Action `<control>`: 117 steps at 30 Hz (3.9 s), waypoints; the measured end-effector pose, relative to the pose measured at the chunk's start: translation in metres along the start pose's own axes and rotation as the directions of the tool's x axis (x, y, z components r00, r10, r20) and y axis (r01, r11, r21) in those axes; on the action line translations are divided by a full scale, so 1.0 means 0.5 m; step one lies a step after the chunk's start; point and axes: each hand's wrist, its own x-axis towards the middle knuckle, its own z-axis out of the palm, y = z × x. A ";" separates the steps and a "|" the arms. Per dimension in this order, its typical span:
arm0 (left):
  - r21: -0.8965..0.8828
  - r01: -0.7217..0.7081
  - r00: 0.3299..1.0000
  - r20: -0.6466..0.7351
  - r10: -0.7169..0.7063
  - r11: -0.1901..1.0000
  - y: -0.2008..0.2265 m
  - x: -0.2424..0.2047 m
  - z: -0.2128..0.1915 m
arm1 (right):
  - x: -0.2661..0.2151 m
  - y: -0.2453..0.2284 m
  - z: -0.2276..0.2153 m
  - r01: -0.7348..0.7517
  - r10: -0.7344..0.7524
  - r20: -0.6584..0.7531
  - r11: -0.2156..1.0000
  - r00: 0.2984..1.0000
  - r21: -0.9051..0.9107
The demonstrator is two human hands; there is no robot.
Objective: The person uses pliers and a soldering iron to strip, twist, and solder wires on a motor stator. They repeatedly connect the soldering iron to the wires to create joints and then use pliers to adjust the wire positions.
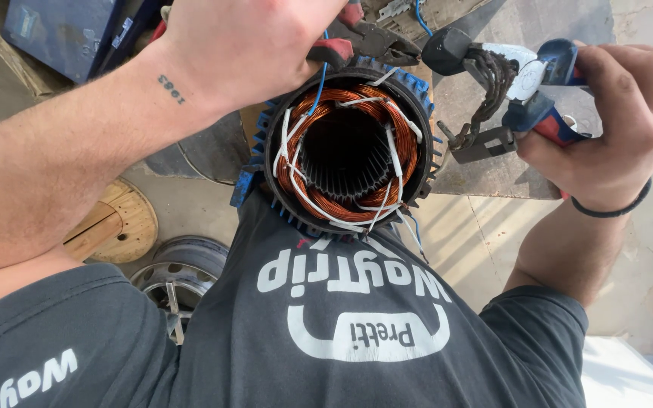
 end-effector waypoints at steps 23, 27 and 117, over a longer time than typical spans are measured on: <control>-0.082 0.037 0.999 0.025 -0.035 0.996 0.005 0.002 0.002 | -0.001 -0.020 -0.011 -0.106 0.106 0.005 0.992 0.994 0.067; -0.090 0.037 0.999 0.025 -0.035 0.995 0.002 -0.001 0.008 | 0.023 -0.032 -0.015 -0.058 0.057 0.012 0.998 0.998 0.037; 0.223 0.509 0.839 0.085 -0.537 0.831 -0.022 -0.127 -0.089 | -0.256 0.047 0.236 -0.494 0.858 -0.139 0.409 0.494 0.767</control>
